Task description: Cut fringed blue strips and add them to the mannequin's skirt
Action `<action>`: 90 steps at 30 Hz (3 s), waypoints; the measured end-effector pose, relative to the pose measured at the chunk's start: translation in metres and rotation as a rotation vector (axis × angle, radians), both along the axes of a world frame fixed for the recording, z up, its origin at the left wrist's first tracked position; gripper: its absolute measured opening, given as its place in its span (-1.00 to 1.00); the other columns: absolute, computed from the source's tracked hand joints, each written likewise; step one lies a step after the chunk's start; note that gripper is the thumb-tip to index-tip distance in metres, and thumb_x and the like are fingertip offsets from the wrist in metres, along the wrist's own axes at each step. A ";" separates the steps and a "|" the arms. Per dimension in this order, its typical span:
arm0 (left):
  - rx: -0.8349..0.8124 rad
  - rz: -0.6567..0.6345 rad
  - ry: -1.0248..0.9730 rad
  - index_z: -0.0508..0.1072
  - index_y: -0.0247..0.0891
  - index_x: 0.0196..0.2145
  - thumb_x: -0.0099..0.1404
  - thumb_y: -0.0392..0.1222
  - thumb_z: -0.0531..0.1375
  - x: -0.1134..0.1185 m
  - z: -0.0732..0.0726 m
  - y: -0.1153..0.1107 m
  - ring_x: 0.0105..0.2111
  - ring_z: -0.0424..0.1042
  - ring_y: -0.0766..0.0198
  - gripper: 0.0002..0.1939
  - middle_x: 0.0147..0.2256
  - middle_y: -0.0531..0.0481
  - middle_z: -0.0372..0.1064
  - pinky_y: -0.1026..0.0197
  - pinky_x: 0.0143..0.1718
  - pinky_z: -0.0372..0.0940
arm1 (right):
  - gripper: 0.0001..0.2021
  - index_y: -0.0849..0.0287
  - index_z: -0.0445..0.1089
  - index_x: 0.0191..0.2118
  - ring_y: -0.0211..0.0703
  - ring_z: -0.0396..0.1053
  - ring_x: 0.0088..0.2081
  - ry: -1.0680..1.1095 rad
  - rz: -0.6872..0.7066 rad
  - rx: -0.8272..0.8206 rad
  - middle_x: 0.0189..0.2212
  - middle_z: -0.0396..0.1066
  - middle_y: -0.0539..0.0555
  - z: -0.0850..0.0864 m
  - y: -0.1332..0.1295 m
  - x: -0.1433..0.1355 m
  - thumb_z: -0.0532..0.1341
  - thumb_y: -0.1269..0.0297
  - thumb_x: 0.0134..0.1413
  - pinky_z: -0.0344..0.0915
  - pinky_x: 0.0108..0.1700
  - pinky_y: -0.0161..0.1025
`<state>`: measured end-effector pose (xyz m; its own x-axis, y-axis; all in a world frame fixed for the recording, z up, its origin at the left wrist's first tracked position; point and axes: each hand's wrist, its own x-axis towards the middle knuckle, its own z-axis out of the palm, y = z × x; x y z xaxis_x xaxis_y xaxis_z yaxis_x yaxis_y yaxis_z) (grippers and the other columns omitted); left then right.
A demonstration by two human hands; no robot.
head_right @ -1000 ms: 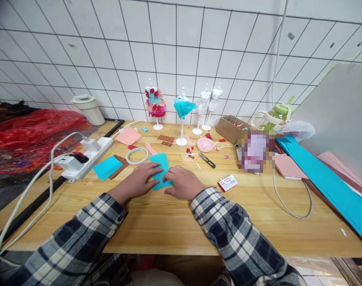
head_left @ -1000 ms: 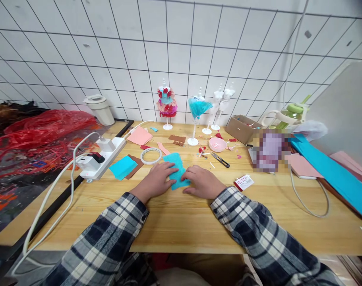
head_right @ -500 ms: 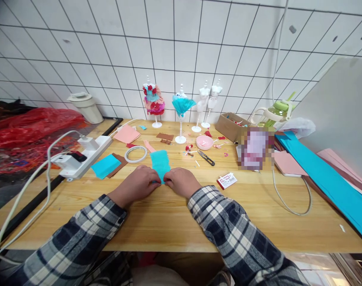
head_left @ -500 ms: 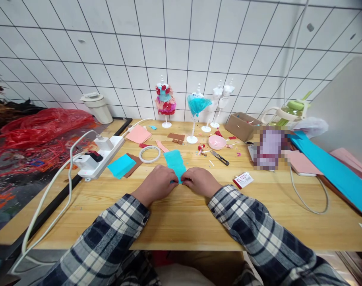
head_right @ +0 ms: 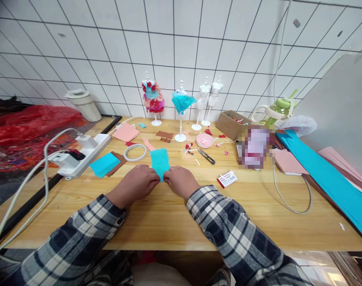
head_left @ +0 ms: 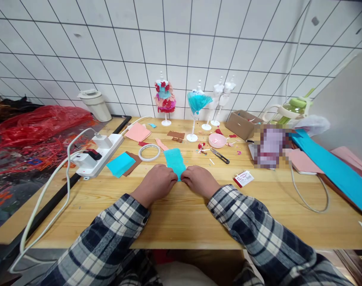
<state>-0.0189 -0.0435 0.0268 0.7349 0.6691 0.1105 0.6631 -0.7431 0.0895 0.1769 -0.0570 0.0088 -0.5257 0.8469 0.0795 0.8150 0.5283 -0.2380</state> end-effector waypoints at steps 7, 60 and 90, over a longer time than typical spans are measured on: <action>-0.051 0.032 -0.052 0.58 -0.18 -0.32 0.32 -0.21 0.09 -0.002 -0.004 0.001 -0.29 0.45 0.15 -0.76 -0.36 -0.09 0.50 0.15 -0.25 0.24 | -0.83 0.10 0.51 -0.22 -0.17 0.39 -0.20 0.012 -0.022 -0.015 -0.28 0.49 0.06 0.001 0.000 0.000 0.14 0.32 0.25 0.18 -0.20 -0.27; -0.004 0.033 -0.022 0.53 -0.21 -0.40 0.35 -0.22 0.08 -0.002 -0.003 0.000 -0.24 0.40 0.14 -0.75 -0.34 -0.07 0.47 0.12 -0.21 0.20 | -0.77 0.05 0.51 -0.23 -0.19 0.40 -0.19 -0.038 -0.081 -0.005 -0.21 0.46 0.05 0.005 -0.006 -0.006 0.08 0.24 0.27 0.15 -0.26 -0.29; 0.019 0.060 -0.041 0.57 -0.17 -0.35 0.35 -0.20 0.10 -0.002 -0.004 0.000 -0.27 0.38 0.17 -0.76 -0.39 -0.04 0.47 -0.01 -0.03 0.14 | -0.76 0.04 0.49 -0.15 -0.16 0.42 -0.19 -0.093 -0.110 -0.030 -0.21 0.47 0.06 0.008 -0.006 -0.005 0.06 0.19 0.30 0.20 -0.23 -0.28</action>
<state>-0.0208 -0.0437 0.0227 0.6878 0.7096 0.1530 0.7029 -0.7037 0.1039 0.1717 -0.0631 0.0170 -0.4339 0.9009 0.0087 0.8868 0.4287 -0.1725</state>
